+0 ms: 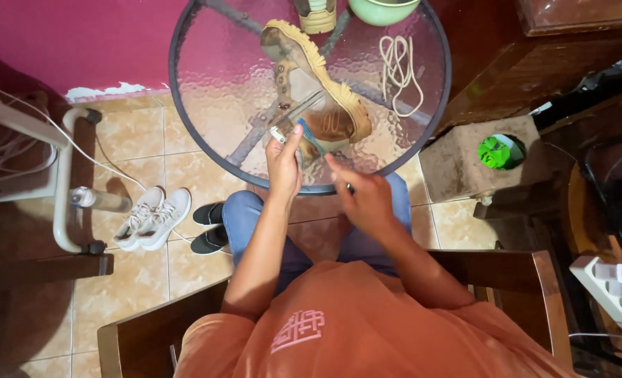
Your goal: Cleaning the sole of a boot using a toothbrush and a cleaning solution at a table.
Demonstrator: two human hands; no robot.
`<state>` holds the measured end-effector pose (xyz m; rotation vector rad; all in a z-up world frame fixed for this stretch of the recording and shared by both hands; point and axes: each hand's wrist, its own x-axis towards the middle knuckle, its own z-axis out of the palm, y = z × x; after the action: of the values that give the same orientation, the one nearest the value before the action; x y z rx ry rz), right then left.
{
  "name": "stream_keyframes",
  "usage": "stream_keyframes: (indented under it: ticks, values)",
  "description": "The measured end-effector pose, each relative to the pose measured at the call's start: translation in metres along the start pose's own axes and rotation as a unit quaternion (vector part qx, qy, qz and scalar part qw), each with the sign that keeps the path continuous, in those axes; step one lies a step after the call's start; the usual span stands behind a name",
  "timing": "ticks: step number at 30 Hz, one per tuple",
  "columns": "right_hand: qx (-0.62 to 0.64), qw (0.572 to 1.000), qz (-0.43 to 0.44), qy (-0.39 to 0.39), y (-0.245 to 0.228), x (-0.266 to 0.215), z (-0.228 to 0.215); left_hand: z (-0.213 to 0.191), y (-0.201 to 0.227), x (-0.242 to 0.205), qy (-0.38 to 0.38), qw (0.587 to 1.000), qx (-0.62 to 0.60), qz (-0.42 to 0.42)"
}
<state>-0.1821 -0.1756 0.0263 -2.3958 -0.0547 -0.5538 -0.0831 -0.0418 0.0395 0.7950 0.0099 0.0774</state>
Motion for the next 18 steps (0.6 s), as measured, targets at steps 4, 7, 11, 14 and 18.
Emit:
stream_keyframes:
  ticks: [4,7,11,14,18]
  values:
    - [0.028,0.999,-0.003,0.017,0.012,0.041,-0.013,-0.020,-0.025,0.009,-0.011,1.000,0.017,-0.002]
    - [0.019,0.999,0.008,0.043,0.010,0.052,-0.013,-0.025,-0.032,0.009,-0.027,0.999,0.037,-0.003]
    - [0.069,0.998,-0.006,-0.013,-0.015,0.031,0.000,-0.037,-0.043,0.013,-0.021,1.000,0.010,-0.013]
    - [0.110,0.994,0.008,-0.015,-0.020,0.032,-0.011,-0.050,-0.055,0.020,-0.013,0.999,-0.020,-0.022]
    - [0.056,0.998,0.032,0.011,0.016,0.045,-0.017,-0.051,-0.059,0.016,-0.024,0.999,-0.007,-0.034]
